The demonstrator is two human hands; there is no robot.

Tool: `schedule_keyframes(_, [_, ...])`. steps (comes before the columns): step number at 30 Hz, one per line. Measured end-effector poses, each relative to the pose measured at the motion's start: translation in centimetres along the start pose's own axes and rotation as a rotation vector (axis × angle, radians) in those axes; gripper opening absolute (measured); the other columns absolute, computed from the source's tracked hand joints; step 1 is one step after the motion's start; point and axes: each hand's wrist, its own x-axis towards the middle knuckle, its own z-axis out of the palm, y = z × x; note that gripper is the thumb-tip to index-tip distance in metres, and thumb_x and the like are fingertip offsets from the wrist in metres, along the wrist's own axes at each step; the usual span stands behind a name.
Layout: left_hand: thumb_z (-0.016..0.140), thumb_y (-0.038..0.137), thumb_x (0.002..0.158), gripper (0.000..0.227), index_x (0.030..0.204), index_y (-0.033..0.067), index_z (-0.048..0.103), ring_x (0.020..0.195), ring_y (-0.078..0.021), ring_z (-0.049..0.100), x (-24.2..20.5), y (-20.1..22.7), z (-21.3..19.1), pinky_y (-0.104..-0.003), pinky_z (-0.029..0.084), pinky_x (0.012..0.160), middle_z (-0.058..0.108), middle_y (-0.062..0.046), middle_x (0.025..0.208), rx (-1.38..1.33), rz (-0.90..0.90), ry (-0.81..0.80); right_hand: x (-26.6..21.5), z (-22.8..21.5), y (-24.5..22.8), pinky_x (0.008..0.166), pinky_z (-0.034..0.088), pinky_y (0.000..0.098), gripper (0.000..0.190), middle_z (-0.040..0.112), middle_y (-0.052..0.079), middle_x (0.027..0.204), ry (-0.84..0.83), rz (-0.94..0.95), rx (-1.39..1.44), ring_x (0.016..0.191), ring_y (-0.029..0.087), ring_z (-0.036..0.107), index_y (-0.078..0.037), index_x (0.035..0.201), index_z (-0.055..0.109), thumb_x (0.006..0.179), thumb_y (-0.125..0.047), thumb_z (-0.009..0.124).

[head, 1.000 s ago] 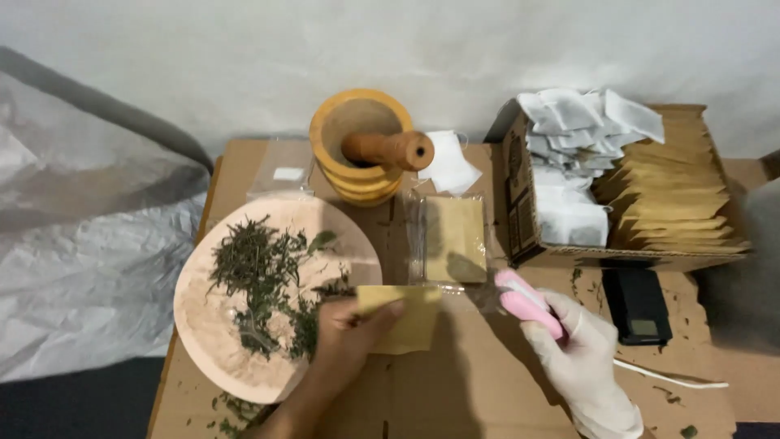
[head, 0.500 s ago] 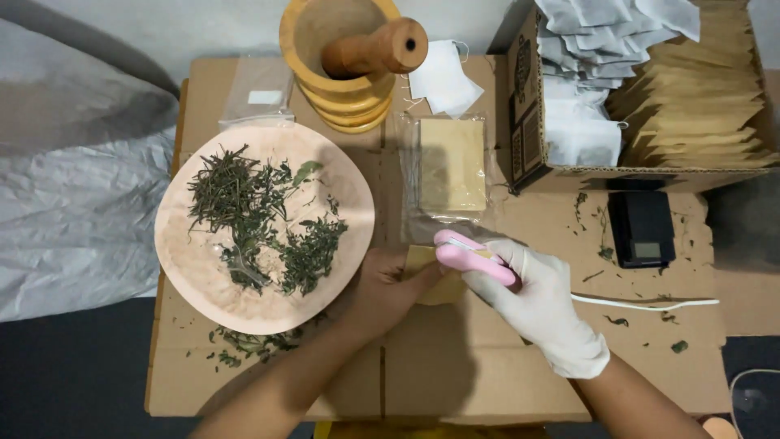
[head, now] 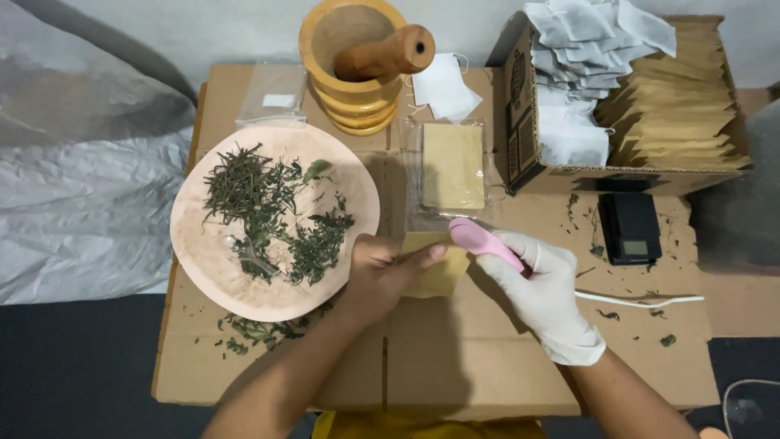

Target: Sealing individual tea bag pouches using a handheld heat sealer

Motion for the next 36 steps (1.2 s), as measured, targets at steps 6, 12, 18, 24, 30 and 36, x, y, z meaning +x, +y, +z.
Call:
schedule_keyframes(6, [0.092,0.017,0.096,0.023,0.089,-0.0041,0.088,0.068,-0.0187,0.078,0.9,0.8,-1.3,-0.037,0.067,0.061,0.084,-0.017,0.073,-0.089,-0.156,0.218,2.2,1.4,-5.4,0.084,0.07,0.0367,0.014,0.08,0.005,0.082,0.184,0.155,0.289,0.085,0.013,0.073,-0.002,0.096,0.08,0.103,-0.013,0.085])
schedule_keyframes(12, [0.083,0.025,0.104,0.03,0.124,0.003,0.083,0.093,-0.0197,0.076,2.5,3.4,-1.5,-0.044,0.068,0.089,0.084,-0.012,0.102,0.003,-0.193,-0.001,3.7,-1.6,-3.0,0.101,0.059,0.0457,0.036,0.085,0.017,0.115,-0.058,0.197,-0.169,0.11,0.024,0.075,-0.006,0.132,0.083,0.099,-0.02,0.088])
schedule_keyframes(18, [0.081,0.021,0.105,0.039,0.136,-0.0024,0.078,0.117,-0.0307,0.071,1.6,2.3,-2.4,-0.054,0.059,0.108,0.079,-0.025,0.118,0.204,-0.096,-0.203,2.3,-0.4,-5.0,0.09,0.063,0.0381,0.028,0.089,0.005,0.09,-0.214,0.164,-0.282,0.093,0.022,0.084,-0.017,0.108,0.09,0.082,-0.025,0.098])
schedule_keyframes(24, [0.093,0.027,0.091,0.061,0.142,-0.0009,0.076,0.131,-0.049,0.072,1.8,2.2,-2.6,-0.059,0.058,0.113,0.077,-0.031,0.132,0.272,-0.21,-0.184,1.4,-0.6,-3.8,0.093,0.064,0.0448,0.038,0.089,0.017,0.105,-0.129,0.124,-0.206,0.103,0.032,0.084,-0.006,0.108,0.09,0.077,-0.021,0.104])
schedule_keyframes(30, [0.09,0.013,0.087,0.062,0.144,-0.0015,0.071,0.134,-0.059,0.068,2.1,4.7,-3.1,-0.065,0.054,0.114,0.075,-0.037,0.133,0.339,-0.217,-0.133,2.3,-0.4,-4.5,0.092,0.064,0.0419,0.035,0.089,0.014,0.106,-0.105,0.163,-0.216,0.104,0.03,0.085,-0.009,0.109,0.09,0.079,-0.022,0.103])
schedule_keyframes(36, [0.096,0.006,0.089,0.061,0.143,0.0127,0.07,0.097,-0.0237,0.079,3.2,2.5,-4.7,-0.042,0.071,0.081,0.082,-0.015,0.111,0.026,-0.177,0.148,2.2,-0.7,-4.1,0.083,0.064,0.0376,0.03,0.091,0.008,0.099,-0.137,0.272,-0.273,0.09,0.027,0.086,-0.019,0.108,0.093,0.082,-0.031,0.101])
